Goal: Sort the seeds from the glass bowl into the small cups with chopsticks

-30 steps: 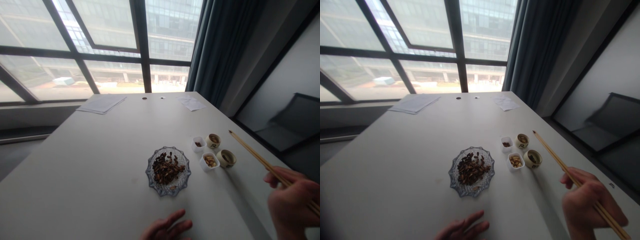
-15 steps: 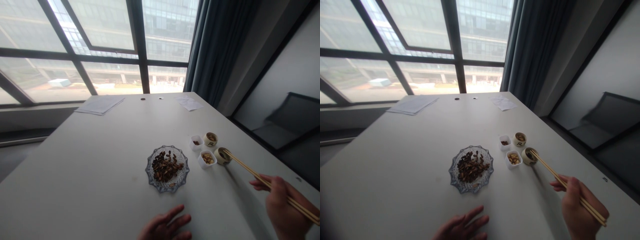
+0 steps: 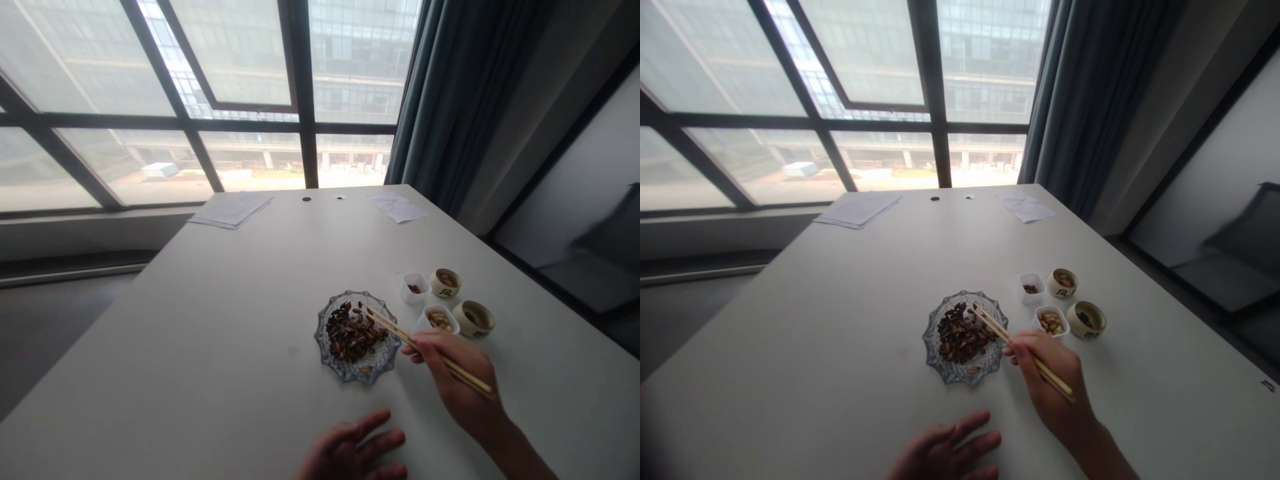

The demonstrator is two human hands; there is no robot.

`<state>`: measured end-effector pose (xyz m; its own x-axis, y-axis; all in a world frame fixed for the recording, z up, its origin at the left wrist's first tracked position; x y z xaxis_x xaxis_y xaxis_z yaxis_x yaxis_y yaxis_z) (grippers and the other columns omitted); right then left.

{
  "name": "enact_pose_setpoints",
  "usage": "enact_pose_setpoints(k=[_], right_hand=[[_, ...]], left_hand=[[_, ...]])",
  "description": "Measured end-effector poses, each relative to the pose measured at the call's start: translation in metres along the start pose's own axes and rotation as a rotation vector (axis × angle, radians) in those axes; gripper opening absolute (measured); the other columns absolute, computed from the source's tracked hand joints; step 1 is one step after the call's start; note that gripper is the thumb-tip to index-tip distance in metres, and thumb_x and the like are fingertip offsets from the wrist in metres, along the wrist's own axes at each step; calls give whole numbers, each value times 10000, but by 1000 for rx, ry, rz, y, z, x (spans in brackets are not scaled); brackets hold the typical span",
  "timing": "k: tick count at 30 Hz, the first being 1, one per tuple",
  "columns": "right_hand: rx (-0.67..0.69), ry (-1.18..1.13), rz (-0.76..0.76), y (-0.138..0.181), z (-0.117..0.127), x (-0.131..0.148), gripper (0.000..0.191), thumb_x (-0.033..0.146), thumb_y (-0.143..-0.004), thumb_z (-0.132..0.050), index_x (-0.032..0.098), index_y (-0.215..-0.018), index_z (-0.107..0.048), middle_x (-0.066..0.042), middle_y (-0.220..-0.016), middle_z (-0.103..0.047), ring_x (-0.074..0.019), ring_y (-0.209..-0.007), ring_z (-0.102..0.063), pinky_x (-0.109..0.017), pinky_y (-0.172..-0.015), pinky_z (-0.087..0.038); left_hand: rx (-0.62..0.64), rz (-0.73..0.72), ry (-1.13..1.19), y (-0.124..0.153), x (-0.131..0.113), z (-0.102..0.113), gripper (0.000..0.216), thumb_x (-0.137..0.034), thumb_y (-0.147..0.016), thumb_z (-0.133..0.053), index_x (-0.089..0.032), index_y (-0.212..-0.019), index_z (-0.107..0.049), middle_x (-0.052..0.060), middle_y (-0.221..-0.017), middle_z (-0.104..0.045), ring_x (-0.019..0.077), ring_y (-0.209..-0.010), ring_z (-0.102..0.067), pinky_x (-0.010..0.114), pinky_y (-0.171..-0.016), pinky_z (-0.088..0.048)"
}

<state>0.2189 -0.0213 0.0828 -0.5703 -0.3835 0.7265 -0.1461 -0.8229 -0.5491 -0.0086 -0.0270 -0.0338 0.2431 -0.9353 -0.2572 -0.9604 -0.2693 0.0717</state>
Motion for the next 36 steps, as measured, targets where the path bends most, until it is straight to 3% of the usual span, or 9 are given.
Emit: enact_pose_setpoints(k=[5, 11, 14, 18, 24, 29, 33, 36], right_hand=[[77, -53, 7, -7, -23, -24, 194, 209, -1032, -614, 209, -916, -770, -41, -838, -768, -162, -730, -733, -254, -657, -608], [42, -69, 50, 4, -25, -31, 204, 178, -1027, -605, 202, -955, -794, -67, -943, -795, -175, -768, -766, -253, -684, -635], [-9, -26, 82, 7, -24, -29, 219, 168, -1023, -598, 199, -953, -803, -65, -917, -805, -179, -744, -777, -250, -672, -640], [-189, 29, 91, 9, -9, -25, 218, 163, -1019, -599, 214, -997, -810, -49, -896, -826, -192, -723, -793, -288, -718, -652], [-554, 280, 30, 2, 40, -31, 247, 255, -1035, -594, 179, -942, -810, -59, -813, -814, -228, -698, -780, -361, -750, -616], [-550, 316, 22, -5, 55, -37, 257, 275, -1035, -603, 175, -875, -779, -56, -783, -793, -206, -663, -752, -351, -735, -602], [-571, 270, 34, -6, 50, -38, 198, 263, -1003, -655, 188, -859, -768, -57, -810, -787, -220, -713, -763, -376, -768, -620], [-547, 216, 52, -3, 42, -36, 192, 247, -1011, -632, 190, -891, -771, -52, -802, -790, -215, -676, -764, -363, -703, -631]], left_hand=[[-12, -7, -31, 1, 0, 3, 517, -409, -943, -648, -256, -1436, -658, 61, -1472, -656, 256, -1302, -652, 423, -1234, -303], [-85, -39, -96, 1, 1, 4, 524, -403, -917, -660, -227, -1411, -675, 105, -1463, -654, 311, -1522, -433, 479, -1257, -240], [-63, -39, -85, 1, 1, 3, 516, -424, -917, -655, -250, -1402, -685, 80, -1455, -665, 297, -1492, -477, 461, -1257, -244], [-61, -17, -79, 2, 1, 3, 521, -426, -920, -651, -255, -1412, -677, 84, -1472, -652, 311, -1420, -549, 466, -1247, -251], [-70, 7, -41, 3, 0, 3, 499, -414, -925, -662, -261, -1399, -684, 75, -1465, -660, 295, -1324, -621, 453, -1227, -272], [-50, 20, 16, 2, 0, 3, 507, -408, -914, -698, -263, -1400, -689, 52, -1454, -673, 260, -1300, -645, 400, -1222, -299], [-54, 20, 17, 3, 0, 5, 492, -401, -927, -685, -260, -1398, -690, 58, -1455, -672, 260, -1314, -638, 404, -1236, -284], [-62, 17, 3, 3, 1, 6, 484, -399, -936, -667, -263, -1400, -687, 61, -1465, -663, 263, -1337, -621, 417, -1250, -257]])
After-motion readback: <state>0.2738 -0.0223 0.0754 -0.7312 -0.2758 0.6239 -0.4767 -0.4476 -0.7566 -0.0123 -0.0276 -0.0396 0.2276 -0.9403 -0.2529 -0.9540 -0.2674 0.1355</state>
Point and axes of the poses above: each hand's wrist, its own y-axis away from the middle knuckle, its own z-axis out of the back of the hand, x = y × z, the point moved 2 cm from there along -y, towards the middle knuckle
